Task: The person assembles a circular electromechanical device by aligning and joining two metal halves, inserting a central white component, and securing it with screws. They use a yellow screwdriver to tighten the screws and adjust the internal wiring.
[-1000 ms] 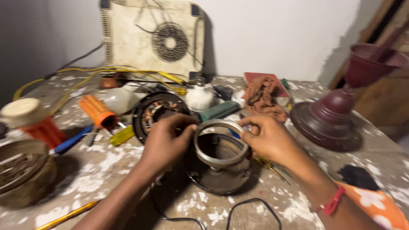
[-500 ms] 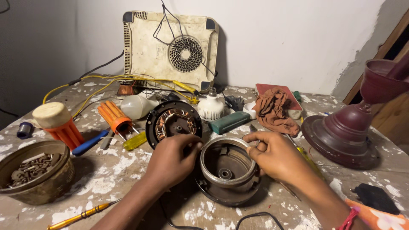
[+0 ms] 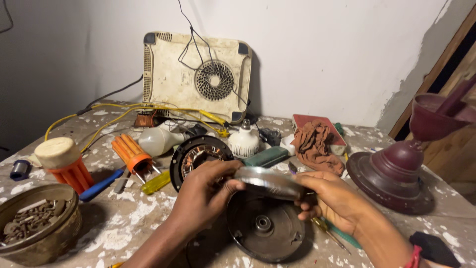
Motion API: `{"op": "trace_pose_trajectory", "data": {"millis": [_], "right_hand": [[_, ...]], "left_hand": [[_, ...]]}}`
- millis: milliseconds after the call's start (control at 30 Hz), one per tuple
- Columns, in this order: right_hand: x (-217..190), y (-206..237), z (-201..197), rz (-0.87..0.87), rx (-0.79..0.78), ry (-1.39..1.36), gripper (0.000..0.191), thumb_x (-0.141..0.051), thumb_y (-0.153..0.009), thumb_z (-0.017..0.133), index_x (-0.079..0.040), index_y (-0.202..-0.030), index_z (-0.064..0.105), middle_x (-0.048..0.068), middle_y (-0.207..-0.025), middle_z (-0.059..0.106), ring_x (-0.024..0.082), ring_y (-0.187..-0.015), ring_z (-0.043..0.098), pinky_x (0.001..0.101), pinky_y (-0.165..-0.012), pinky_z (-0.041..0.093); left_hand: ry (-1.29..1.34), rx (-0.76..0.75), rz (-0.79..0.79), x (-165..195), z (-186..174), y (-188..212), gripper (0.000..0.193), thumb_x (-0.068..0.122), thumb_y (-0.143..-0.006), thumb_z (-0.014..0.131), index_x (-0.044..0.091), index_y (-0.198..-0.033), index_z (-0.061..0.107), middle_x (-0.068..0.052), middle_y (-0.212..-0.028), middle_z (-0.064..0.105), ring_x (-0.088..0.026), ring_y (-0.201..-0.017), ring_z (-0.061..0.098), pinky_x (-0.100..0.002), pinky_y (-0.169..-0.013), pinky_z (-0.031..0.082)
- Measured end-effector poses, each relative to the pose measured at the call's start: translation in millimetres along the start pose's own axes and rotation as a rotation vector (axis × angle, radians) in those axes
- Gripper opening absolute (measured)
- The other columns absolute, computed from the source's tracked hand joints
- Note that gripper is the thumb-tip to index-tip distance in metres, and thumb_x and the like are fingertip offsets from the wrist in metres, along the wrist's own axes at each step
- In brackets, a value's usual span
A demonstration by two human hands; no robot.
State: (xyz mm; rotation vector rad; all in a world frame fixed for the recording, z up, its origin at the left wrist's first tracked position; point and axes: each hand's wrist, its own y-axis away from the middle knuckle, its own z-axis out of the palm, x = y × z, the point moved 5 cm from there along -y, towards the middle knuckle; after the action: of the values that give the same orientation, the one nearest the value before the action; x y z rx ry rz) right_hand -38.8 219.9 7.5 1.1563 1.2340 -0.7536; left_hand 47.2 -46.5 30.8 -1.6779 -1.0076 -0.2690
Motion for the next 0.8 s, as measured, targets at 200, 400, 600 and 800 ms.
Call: {"op": "trace_pose_trajectory", "data": {"millis": [200, 400, 600, 800], "right_hand": [[-19, 26, 7, -0.428, -0.080, -0.043, 0.046, -0.034, -0.099, 0.068, 0.003, -0.126, 0.067, 0.007, -0.080, 0.064, 0.015, -0.065, 0.064, 0.0323, -0.048, 0.058], [-33, 63, 41, -0.854, 0.155, 0.342, 0.024, -0.015, -0.083, 0.084, 0.000, -0.100, 0.079, -0.006, -0.072, 0.064, 0.001, -0.060, 0.051, 0.0180, -0.051, 0.041], [-38, 69, 62, -0.822, 0.303, 0.197, 0.019, -0.019, -0.087, 0.080, -0.001, -0.091, 0.076, -0.007, -0.065, 0.059, 0.001, -0.058, 0.048, 0.0198, -0.050, 0.039], [-38, 78, 53, -0.847, 0.352, 0.237, 0.027, -0.030, -0.089, 0.077, -0.003, -0.090, 0.075, -0.006, -0.065, 0.064, 0.000, -0.059, 0.052, 0.0199, -0.050, 0.041]], "left_hand": [[0.401, 0.017, -0.300, -32, 11, -15, 0.034, 0.025, -0.094, 0.068, -0.001, -0.115, 0.074, -0.001, -0.089, 0.079, -0.006, -0.081, 0.068, -0.025, -0.073, 0.056], [0.635, -0.185, -0.449, -51, 42, -15, 0.035, 0.027, -0.101, 0.057, -0.002, -0.108, 0.076, -0.004, -0.082, 0.075, -0.009, -0.074, 0.065, -0.027, -0.068, 0.053], [0.526, -0.231, -0.501, -53, 52, -17, 0.040, 0.031, -0.101, 0.055, -0.002, -0.104, 0.077, -0.006, -0.082, 0.081, -0.010, -0.073, 0.069, -0.027, -0.069, 0.057], [0.462, -0.257, -0.692, -48, 60, -17, 0.040, 0.031, -0.098, 0.055, -0.001, -0.100, 0.078, -0.009, -0.077, 0.079, -0.013, -0.066, 0.068, -0.031, -0.064, 0.054]]}}
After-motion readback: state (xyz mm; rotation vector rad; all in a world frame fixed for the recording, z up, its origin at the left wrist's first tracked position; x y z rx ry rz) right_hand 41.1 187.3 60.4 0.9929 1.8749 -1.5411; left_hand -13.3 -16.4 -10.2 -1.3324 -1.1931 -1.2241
